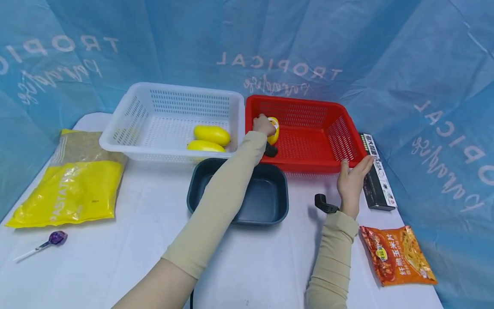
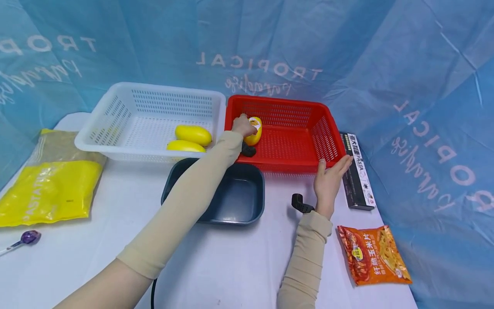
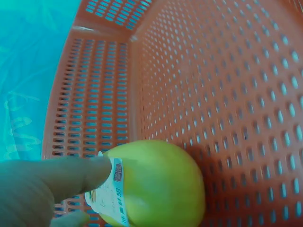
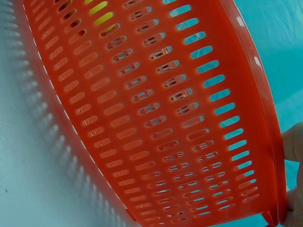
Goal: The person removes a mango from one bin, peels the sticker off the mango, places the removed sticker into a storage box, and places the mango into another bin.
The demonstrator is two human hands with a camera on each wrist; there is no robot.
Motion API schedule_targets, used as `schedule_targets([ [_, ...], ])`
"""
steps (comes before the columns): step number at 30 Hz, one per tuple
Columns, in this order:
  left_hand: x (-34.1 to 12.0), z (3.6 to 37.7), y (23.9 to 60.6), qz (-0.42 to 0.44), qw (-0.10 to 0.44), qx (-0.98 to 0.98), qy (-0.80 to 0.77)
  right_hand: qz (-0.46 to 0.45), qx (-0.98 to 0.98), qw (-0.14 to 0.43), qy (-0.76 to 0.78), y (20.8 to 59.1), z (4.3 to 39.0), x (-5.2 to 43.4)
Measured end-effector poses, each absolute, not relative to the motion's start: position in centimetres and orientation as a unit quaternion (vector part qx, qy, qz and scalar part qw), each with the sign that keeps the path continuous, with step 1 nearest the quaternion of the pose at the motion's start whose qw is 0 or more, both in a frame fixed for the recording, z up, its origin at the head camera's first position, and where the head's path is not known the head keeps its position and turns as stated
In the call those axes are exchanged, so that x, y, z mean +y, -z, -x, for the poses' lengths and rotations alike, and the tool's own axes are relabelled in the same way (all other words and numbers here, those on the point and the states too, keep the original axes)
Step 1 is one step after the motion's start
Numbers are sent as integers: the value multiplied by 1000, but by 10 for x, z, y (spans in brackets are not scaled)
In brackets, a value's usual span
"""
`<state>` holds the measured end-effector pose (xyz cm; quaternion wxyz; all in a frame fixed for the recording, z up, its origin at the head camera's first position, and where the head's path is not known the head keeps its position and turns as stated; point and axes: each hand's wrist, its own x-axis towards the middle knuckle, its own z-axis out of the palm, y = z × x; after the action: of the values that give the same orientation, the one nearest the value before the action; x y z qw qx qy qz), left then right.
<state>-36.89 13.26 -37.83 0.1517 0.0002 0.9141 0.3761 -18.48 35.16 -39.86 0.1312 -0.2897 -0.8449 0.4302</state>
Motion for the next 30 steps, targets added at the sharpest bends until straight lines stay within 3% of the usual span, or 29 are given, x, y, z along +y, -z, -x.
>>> schedule_targets([
  [13, 130, 362, 380, -50, 163, 899, -404, 274, -856, 159, -409, 401, 187, 352],
  [30, 132, 370, 383, -64, 174, 914, -362, 290, -852, 147, -411, 399, 187, 350],
])
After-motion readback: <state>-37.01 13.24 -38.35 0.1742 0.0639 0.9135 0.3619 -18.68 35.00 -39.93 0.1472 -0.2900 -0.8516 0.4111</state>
